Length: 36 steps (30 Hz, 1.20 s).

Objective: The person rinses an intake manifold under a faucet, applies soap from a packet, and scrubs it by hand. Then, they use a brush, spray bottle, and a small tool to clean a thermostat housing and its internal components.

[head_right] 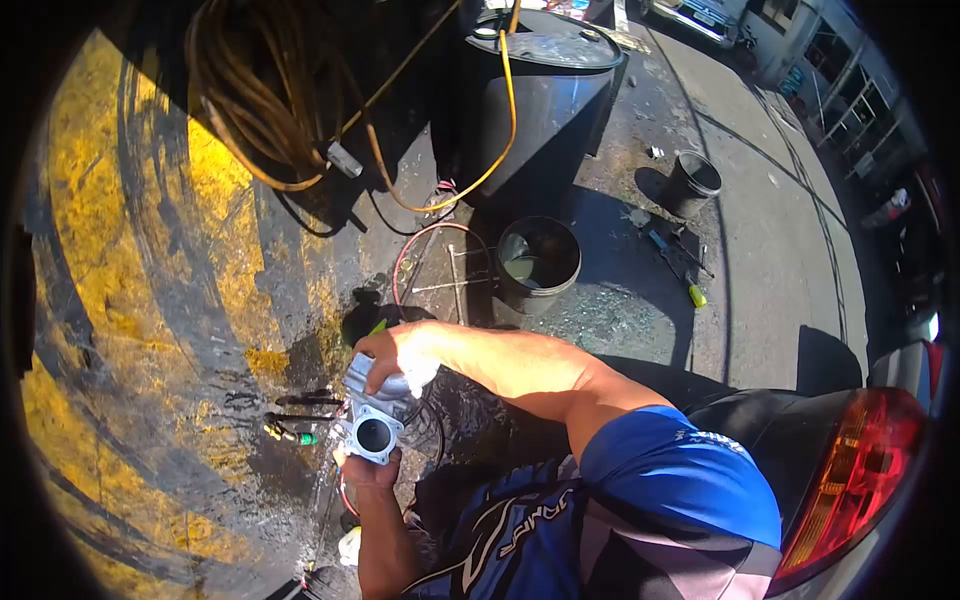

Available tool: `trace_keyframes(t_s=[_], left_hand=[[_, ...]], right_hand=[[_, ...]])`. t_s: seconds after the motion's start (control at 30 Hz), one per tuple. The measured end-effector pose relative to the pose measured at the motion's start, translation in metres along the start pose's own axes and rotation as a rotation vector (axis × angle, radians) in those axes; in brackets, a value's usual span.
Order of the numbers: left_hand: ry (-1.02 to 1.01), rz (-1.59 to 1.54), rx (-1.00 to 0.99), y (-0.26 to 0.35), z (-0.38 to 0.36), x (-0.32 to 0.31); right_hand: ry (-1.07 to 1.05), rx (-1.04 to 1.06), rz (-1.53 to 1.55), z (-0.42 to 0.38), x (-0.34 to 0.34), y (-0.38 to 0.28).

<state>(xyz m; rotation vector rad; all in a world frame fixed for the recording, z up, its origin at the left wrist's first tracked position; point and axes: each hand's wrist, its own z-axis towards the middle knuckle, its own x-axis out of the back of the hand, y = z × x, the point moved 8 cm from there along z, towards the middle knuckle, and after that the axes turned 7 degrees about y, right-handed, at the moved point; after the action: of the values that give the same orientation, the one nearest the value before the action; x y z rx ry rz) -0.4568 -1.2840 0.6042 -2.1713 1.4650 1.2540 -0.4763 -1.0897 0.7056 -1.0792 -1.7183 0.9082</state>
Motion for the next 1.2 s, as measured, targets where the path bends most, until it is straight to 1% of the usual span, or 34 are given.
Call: trace_keyframes(t_s=[0.07, 0.1, 0.17, 0.23, 0.27, 0.3, 0.33, 0.4, 0.5, 0.53, 0.57, 0.63, 0.67, 0.7, 0.77, 0.8, 0.83, 0.9, 0.93, 0.97, 1.0, 1.1, 1.13, 1.2], left_hand=[[0.198, 0.082, -0.016, -0.029, 0.001, -0.005], [0.05, 0.151, 0.05, -0.047, 0.0, -0.024], [0.117, 0.201, 0.125, -0.079, 0.015, -0.032], [0.11, 0.262, 0.199, -0.113, 0.031, -0.049], [0.175, 0.244, 0.181, -0.13, 0.039, -0.056], [0.113, 0.283, 0.244, -0.149, 0.05, -0.071], [0.077, 0.342, 0.257, -0.172, 0.052, -0.099], [-0.018, 0.454, 0.311, -0.216, 0.064, -0.144], [0.05, 0.568, 0.383, -0.277, 0.092, -0.206], [0.025, 0.608, 0.419, -0.302, 0.095, -0.238], [-0.051, 0.671, 0.457, -0.322, 0.115, -0.249], [-0.195, 0.686, 0.546, -0.368, 0.139, -0.286], [-0.205, 0.617, 0.557, -0.396, 0.141, -0.31], [-0.284, 0.576, 0.634, -0.418, 0.147, -0.327], [-0.299, 0.601, 0.686, -0.462, 0.159, -0.354], [-0.383, 0.647, 0.741, -0.49, 0.136, -0.4], [-0.388, 0.605, 0.84, -0.509, 0.132, -0.411], [-0.464, 0.656, 0.855, -0.547, 0.136, -0.432], [-0.404, 0.704, 0.89, -0.564, 0.143, -0.435], [-0.399, 0.711, 0.868, -0.582, 0.161, -0.434], [-0.417, 0.728, 0.888, -0.598, 0.154, -0.45], [-0.535, 0.794, 0.971, -0.654, 0.137, -0.491], [-0.572, 0.8, 0.976, -0.668, 0.14, -0.502], [-0.553, 0.821, 1.048, -0.7, 0.151, -0.514]], right_hand=[[0.017, -0.064, 0.073, -0.034, 0.013, 0.022], [0.07, -0.058, 0.026, -0.045, 0.024, 0.035], [0.163, -0.024, 0.058, -0.066, 0.046, 0.066], [0.178, -0.029, 0.116, -0.102, 0.078, 0.083], [0.179, -0.03, 0.137, -0.123, 0.094, 0.091], [0.209, -0.071, 0.129, -0.152, 0.116, 0.093], [0.237, -0.114, 0.116, -0.189, 0.141, 0.089], [0.325, -0.192, 0.135, -0.245, 0.18, 0.11], [0.478, -0.105, 0.501, -0.323, 0.227, 0.151], [0.447, 0.049, 0.688, -0.319, 0.231, 0.2], [0.584, 0.109, 0.474, -0.364, 0.257, 0.184], [0.807, -0.103, 0.201, -0.428, 0.296, 0.18], [0.851, -0.117, 0.205, -0.456, 0.308, 0.182], [0.894, -0.13, 0.214, -0.483, 0.319, 0.187], [0.972, -0.159, 0.226, -0.526, 0.336, 0.188], [1.023, -0.181, 0.22, -0.552, 0.344, 0.187], [1.078, -0.208, 0.211, -0.578, 0.351, 0.185], [1.162, -0.27, 0.187, -0.618, 0.36, 0.184], [1.208, -0.276, 0.187, -0.634, 0.362, 0.186], [1.261, -0.286, 0.186, -0.651, 0.367, 0.188], [1.291, -0.241, 0.283, -0.665, 0.369, 0.19], [1.404, -0.324, 0.227, -0.709, 0.374, 0.195], [1.399, -0.362, 0.283, -0.717, 0.377, 0.2], [1.456, -0.354, 0.326, -0.739, 0.39, 0.208]])
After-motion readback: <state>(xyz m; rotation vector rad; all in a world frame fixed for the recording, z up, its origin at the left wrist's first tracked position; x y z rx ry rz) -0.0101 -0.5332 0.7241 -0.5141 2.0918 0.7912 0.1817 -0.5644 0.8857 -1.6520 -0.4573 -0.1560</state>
